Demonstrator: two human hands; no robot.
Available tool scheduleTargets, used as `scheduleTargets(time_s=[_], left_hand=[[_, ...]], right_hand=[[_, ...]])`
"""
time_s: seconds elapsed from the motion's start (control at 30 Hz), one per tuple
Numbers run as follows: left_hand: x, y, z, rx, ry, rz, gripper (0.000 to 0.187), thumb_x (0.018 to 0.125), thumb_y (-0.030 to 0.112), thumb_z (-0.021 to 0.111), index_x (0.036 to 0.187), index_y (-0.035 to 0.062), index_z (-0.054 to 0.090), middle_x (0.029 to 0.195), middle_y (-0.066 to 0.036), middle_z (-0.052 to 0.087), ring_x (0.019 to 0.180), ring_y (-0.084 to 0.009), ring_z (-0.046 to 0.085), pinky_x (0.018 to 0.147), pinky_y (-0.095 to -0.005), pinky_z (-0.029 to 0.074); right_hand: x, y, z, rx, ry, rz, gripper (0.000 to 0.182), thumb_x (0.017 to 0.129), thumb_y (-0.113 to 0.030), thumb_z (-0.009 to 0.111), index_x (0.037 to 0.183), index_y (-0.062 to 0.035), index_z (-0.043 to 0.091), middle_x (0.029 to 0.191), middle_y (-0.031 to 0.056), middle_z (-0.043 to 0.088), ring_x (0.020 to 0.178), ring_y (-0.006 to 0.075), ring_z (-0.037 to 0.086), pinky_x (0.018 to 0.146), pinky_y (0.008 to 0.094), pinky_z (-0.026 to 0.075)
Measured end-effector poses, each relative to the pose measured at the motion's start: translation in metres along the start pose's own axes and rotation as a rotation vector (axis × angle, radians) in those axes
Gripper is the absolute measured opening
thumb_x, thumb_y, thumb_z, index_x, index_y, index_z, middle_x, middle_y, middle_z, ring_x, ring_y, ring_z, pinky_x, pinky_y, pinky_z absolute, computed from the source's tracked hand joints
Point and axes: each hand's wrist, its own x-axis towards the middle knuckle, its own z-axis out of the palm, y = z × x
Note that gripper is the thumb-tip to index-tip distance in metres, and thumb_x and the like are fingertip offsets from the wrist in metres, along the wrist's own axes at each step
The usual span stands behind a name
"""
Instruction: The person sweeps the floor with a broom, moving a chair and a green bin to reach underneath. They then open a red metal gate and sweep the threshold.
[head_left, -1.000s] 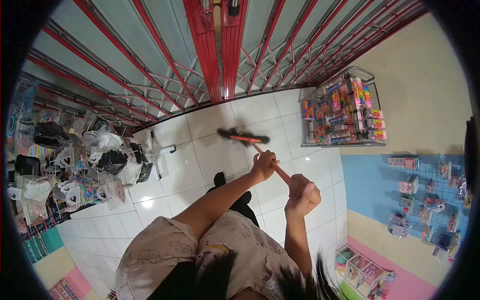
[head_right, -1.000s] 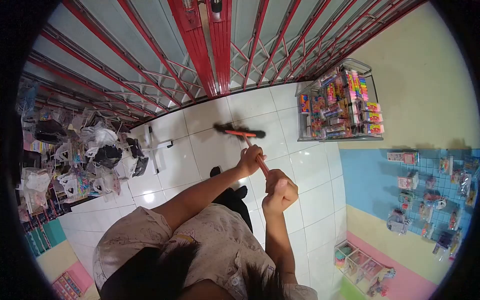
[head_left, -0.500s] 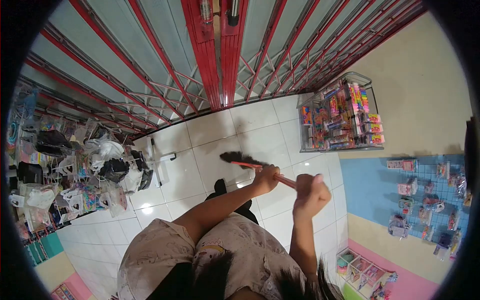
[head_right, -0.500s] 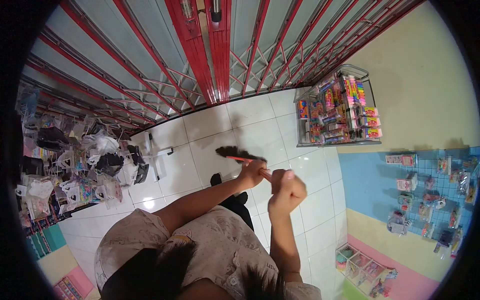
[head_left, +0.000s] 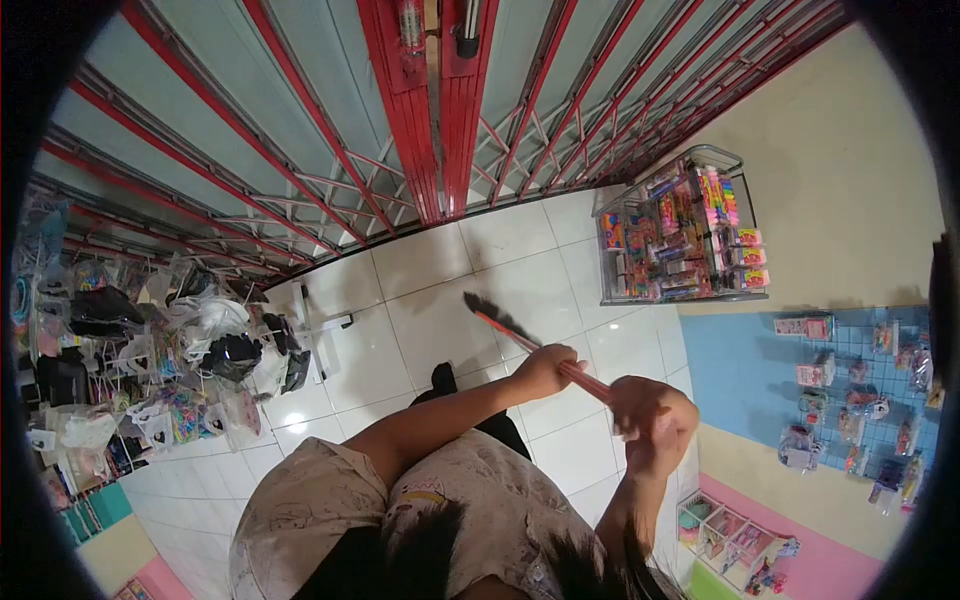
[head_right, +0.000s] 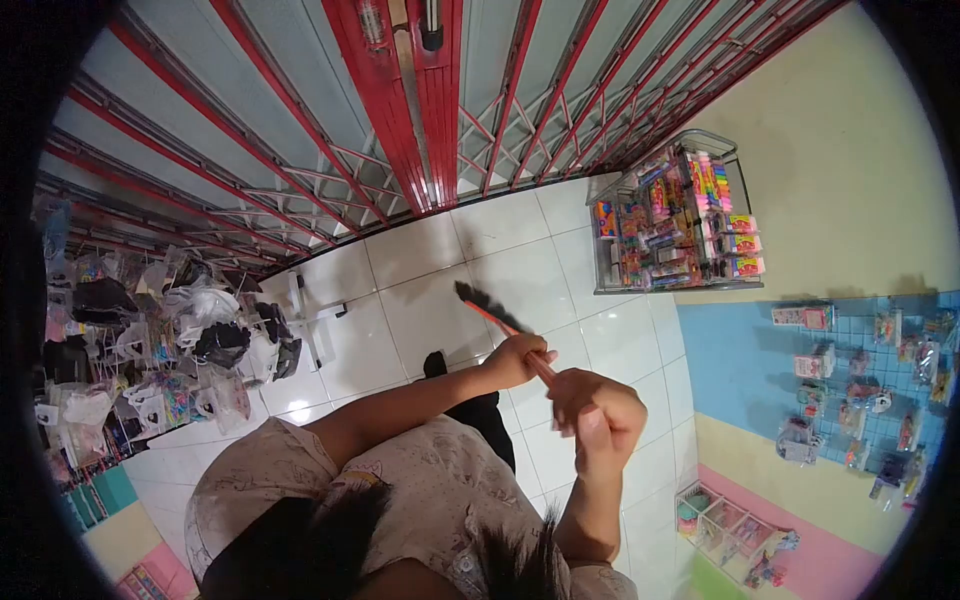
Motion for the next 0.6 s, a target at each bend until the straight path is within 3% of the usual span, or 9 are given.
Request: scheduleTargets(time_s=[0.07,0.1,0.17,0.2,0.3,0.33,0.43,0.5,0.6], left_hand=[[-0.009,-0.019,0.001,-0.01,-0.1,-0.021,0.033,0.084,0.017,0.059,0.059,0.004,0.042,0.056,-0.011,0.045,0.053,-0.0242,0.045,0.052,-0.0372,0.037],[-0.016,-0.031,0.001,-0.02,-0.208,-0.121,0.018,0.077,0.019,0.063,0.07,0.0027,0.059,0.075,-0.016,0.062,0.074,-0.0323,0.061,0.064,-0.0401,0.046],[-0.014,-0.011,-0.024,-0.042,-0.373,-0.189,0.014,0.074,0.017,0.063,0.074,0.0029,0.062,0.075,-0.016,0.062,0.075,-0.0318,0.062,0.065,-0.0393,0.047],[-0.013,-0.007,-0.033,-0.066,-0.4,-0.194,0.012,0.073,0.015,0.062,0.074,0.0025,0.062,0.074,-0.016,0.062,0.074,-0.0306,0.062,0.064,-0.0383,0.047],[-0.013,-0.031,-0.039,-0.18,-0.38,-0.086,0.009,0.073,0.011,0.06,0.073,0.0015,0.06,0.071,-0.016,0.061,0.068,-0.0268,0.061,0.061,-0.0355,0.045],[-0.013,-0.04,-0.039,-0.185,-0.344,-0.174,0.011,0.073,0.009,0.059,0.068,0.0001,0.055,0.064,-0.014,0.057,0.059,-0.0196,0.054,0.057,-0.0336,0.042],[-0.001,-0.029,-0.062,-0.096,-0.203,-0.014,0.023,0.08,0.012,0.059,0.063,-0.0008,0.049,0.059,-0.014,0.052,0.054,-0.0147,0.044,0.053,-0.0337,0.039],[0.012,-0.021,-0.087,0.023,-0.358,-0.055,0.04,0.089,0.021,0.056,0.059,-0.0013,0.041,0.051,-0.013,0.038,0.05,-0.014,0.033,0.049,-0.0354,0.032],[0.018,-0.017,-0.108,0.009,-0.284,-0.096,0.041,0.088,0.02,0.057,0.058,-0.0016,0.04,0.051,-0.013,0.034,0.049,-0.0146,0.031,0.049,-0.0355,0.03]], right_hand=[[0.005,0.013,-0.01,0.087,-0.179,0.102,0.057,0.092,-0.046,0.043,0.062,0.0012,0.057,0.056,0.0107,0.056,0.054,0.0219,0.055,0.069,0.0394,0.047],[0.004,0.023,-0.009,0.153,-0.206,0.163,0.058,0.092,-0.048,0.042,0.064,0.0007,0.058,0.058,0.011,0.058,0.057,0.022,0.057,0.073,0.0405,0.048],[0.004,0.031,-0.005,0.135,-0.263,0.215,0.061,0.092,-0.05,0.041,0.064,0.0013,0.058,0.06,0.0109,0.059,0.059,0.0221,0.058,0.074,0.0401,0.048],[0.007,0.033,-0.004,0.039,-0.296,0.23,0.071,0.09,-0.058,0.036,0.06,0.0036,0.056,0.057,0.0148,0.056,0.055,0.0246,0.056,0.069,0.0415,0.048],[0.025,0.036,0.004,0.082,-0.231,0.238,0.071,0.091,-0.057,0.035,0.06,0.0041,0.056,0.058,0.0151,0.057,0.057,0.0249,0.057,0.068,0.0415,0.048],[0.035,0.035,0.008,0.118,-0.221,0.238,0.07,0.093,-0.054,0.032,0.062,0.004,0.056,0.061,0.0146,0.058,0.06,0.0247,0.058,0.072,0.041,0.048],[0.071,0.043,0.017,0.008,-0.107,0.118,0.068,0.094,-0.052,0.03,0.067,0.004,0.057,0.064,0.0141,0.059,0.062,0.0242,0.059,0.077,0.0397,0.048],[0.098,0.046,0.016,0.01,-0.118,0.034,0.049,0.097,-0.037,0.037,0.073,0.0012,0.057,0.072,0.0099,0.06,0.071,0.0182,0.058,0.074,0.0327,0.046],[0.146,0.038,0.03,-0.081,-0.03,-0.049,0.028,0.093,-0.022,0.05,0.076,-0.0011,0.057,0.073,0.0046,0.06,0.071,0.011,0.056,0.072,0.0258,0.044]])
